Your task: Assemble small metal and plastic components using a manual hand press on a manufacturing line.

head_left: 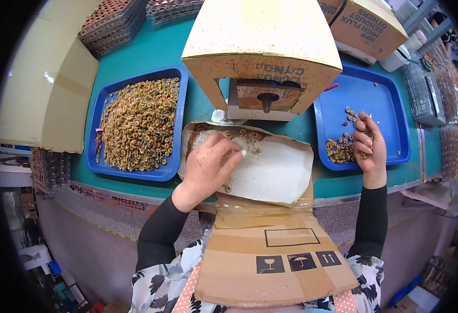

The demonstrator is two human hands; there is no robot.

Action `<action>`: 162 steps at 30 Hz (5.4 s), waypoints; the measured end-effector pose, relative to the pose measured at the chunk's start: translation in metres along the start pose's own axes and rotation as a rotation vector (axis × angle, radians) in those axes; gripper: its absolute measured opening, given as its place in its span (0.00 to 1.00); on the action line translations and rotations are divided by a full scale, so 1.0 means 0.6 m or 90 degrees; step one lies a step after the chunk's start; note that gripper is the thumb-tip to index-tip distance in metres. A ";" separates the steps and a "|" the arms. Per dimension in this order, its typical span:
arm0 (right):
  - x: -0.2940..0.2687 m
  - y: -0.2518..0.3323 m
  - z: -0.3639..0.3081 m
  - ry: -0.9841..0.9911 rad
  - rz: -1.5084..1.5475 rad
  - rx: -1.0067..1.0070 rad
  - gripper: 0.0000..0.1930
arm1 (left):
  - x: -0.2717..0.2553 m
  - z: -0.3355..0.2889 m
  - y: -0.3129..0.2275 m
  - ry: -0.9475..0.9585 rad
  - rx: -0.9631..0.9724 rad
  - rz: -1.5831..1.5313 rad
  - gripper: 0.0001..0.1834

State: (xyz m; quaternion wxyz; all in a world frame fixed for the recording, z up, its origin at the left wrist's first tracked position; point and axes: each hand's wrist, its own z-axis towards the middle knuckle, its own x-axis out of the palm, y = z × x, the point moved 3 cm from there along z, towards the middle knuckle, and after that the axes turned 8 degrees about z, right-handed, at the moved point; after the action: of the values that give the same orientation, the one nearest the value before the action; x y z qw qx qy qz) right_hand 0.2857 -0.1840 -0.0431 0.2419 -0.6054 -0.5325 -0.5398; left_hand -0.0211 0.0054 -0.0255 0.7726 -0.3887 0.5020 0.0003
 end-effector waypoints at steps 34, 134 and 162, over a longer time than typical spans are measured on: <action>0.080 -0.246 0.057 0.023 -0.386 0.343 0.08 | 0.026 0.017 -0.004 0.111 -0.013 0.098 0.11; 0.115 -0.247 0.069 0.056 -0.302 0.127 0.08 | -0.026 0.077 -0.056 -0.138 0.102 -0.161 0.04; 0.118 -0.247 0.060 0.075 -0.384 0.120 0.08 | -0.004 0.059 -0.027 -0.003 -0.112 -0.414 0.10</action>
State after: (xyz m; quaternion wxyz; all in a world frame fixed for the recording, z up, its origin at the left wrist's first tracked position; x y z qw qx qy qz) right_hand 0.1553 -0.0788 -0.0313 0.1563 -0.3632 -0.7204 -0.5698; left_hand 0.0119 0.0163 -0.0071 0.6971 -0.5934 0.3480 -0.2020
